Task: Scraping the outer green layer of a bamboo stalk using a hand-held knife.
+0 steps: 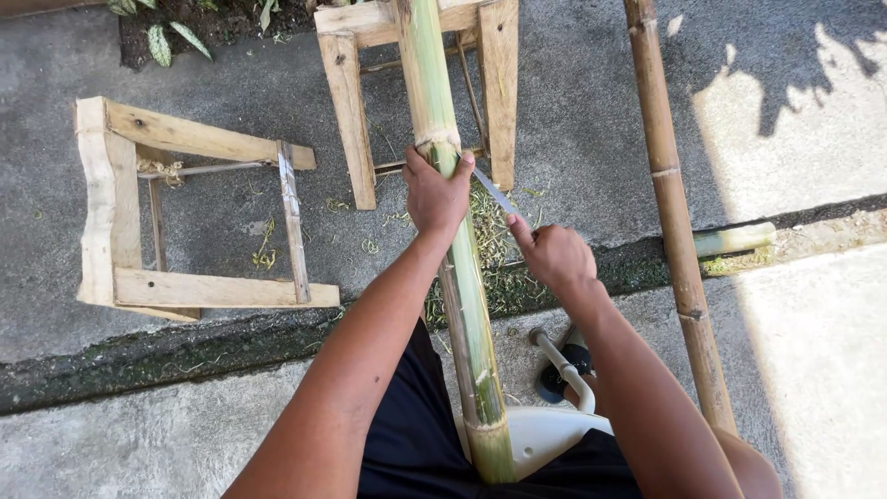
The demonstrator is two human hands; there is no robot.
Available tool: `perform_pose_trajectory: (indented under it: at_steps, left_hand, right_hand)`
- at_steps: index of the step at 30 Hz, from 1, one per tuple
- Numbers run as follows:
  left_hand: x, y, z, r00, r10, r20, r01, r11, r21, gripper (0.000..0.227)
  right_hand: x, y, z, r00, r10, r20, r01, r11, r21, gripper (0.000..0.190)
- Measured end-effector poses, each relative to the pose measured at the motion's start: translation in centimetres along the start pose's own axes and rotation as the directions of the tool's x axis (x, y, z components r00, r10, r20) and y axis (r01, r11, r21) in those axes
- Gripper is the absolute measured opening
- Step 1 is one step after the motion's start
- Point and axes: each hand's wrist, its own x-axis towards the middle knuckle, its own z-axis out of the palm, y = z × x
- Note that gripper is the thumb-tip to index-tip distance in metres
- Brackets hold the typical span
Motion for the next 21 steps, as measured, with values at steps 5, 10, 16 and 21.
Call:
perform_pose_trajectory:
  at_steps: [5, 10, 16, 21]
  left_hand:
    - [-0.1, 0.1, 0.1, 0.999, 0.030, -0.027, -0.031, 0.999, -0.010, 0.107]
    - [0.4, -0.7, 0.8, 0.996, 0.072, -0.055, -0.072, 0.997, -0.002, 0.105]
    - [0.6, -1.2, 1.0, 0.995, 0.090, -0.039, -0.091, 0.995, -0.038, 0.109]
    - [0.4, -0.5, 0.9, 0.998, 0.049, -0.047, -0.049, 0.999, -0.012, 0.109]
  right_hand:
    - [-0.1, -0.5, 3.1, 0.996, 0.058, 0.073, -0.070, 0.985, 0.160, 0.091]
    - [-0.6, -1.5, 6.5, 0.993, 0.116, 0.013, -0.110, 0.897, 0.429, 0.097]
    - [-2.1, -1.9, 1.4, 0.993, 0.116, 0.019, -0.118, 0.981, 0.156, 0.090]
    - [0.1, -0.2, 3.7, 0.989, 0.113, 0.096, -0.134, 0.957, 0.255, 0.091]
